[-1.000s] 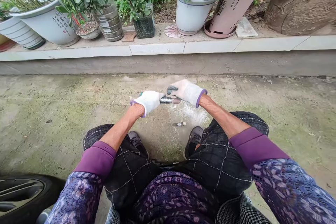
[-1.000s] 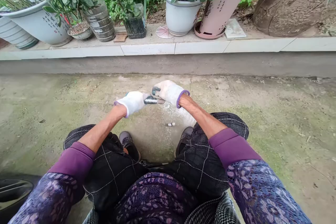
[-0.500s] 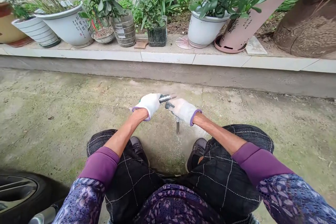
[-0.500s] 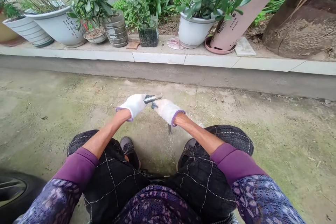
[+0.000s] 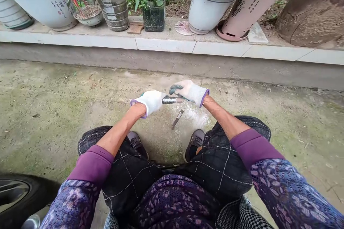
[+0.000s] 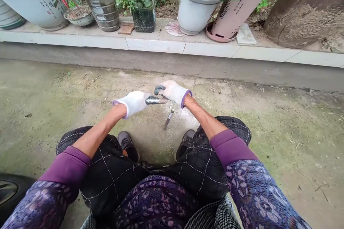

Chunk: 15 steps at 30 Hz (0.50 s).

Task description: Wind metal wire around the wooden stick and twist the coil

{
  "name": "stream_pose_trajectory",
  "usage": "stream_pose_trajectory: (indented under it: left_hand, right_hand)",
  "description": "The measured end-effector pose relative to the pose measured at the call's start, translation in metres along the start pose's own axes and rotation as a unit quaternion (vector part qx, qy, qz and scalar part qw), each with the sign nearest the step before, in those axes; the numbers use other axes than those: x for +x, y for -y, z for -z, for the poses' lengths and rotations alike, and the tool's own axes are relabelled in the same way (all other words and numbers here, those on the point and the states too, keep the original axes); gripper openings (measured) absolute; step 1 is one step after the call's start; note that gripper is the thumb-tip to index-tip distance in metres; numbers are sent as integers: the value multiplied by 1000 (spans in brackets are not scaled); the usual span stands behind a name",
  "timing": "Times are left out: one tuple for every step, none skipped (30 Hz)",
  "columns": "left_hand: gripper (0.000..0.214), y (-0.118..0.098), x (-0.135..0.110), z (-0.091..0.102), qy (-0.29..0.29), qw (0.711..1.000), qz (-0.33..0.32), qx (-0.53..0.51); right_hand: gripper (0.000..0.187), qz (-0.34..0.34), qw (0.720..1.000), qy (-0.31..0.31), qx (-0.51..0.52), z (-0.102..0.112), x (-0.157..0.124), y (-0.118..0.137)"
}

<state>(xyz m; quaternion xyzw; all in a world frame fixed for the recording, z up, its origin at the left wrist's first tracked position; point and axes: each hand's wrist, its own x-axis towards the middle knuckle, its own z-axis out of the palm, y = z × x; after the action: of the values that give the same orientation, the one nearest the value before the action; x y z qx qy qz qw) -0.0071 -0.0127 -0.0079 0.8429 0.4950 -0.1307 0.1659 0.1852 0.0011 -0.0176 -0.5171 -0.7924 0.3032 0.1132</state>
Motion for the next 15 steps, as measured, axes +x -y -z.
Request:
stream_pose_trajectory:
  left_hand:
    - [24,-1,-3,4,-7,1000,-7,-3]
    - [24,-2,-5,7,-16,1000,-14,-16]
    - [24,-3,-8,10,-27,999,-19,-37]
    - [24,-4,-11,12,-37,997,-19,-67]
    - [24,-5,-13,14,-44,994,-14,-101]
    - [24,-7,-16,16,-46,989,-2,-139]
    - [24,-9,-18,18,-45,984,13,-174]
    - [25,-11,-20,19,-44,978,29,-204]
    - [27,-13,-21,21,-45,971,43,-229]
    - [29,-16,-22,23,-49,965,55,-251]
    - [30,-18,-23,25,-56,960,66,-267]
    - [30,-21,-22,26,-62,956,78,-275]
    - [29,-23,-20,28,-67,954,93,-276]
    - [28,-26,-18,29,-69,954,109,-270]
    - [27,-27,-14,30,-70,956,121,-259]
  right_hand:
    - [28,-3,999,-3,35,1,-2,0]
    - [28,-9,998,-5,70,2,-5,1]
    - [28,-17,995,-7,102,3,-8,2]
    - [27,-26,991,-7,132,4,-10,3]
    - [26,-36,987,-4,156,4,-12,5]
    - [24,-46,983,-2,176,4,-14,6]
    - [22,-56,980,-3,189,4,-15,7]
    - [21,-65,979,-8,195,4,-16,7]
    - [20,-75,978,-17,195,3,-17,8]
    - [19,-83,979,-28,185,3,-18,9]
    - [19,-87,981,-39,168,4,-19,11]
    - [19,-84,985,-46,143,4,-21,13]
    - [20,-76,990,-46,109,5,-23,15]
    - [21,-64,995,-40,68,7,-27,18]
    - [22,-49,998,-30,27,8,-31,21]
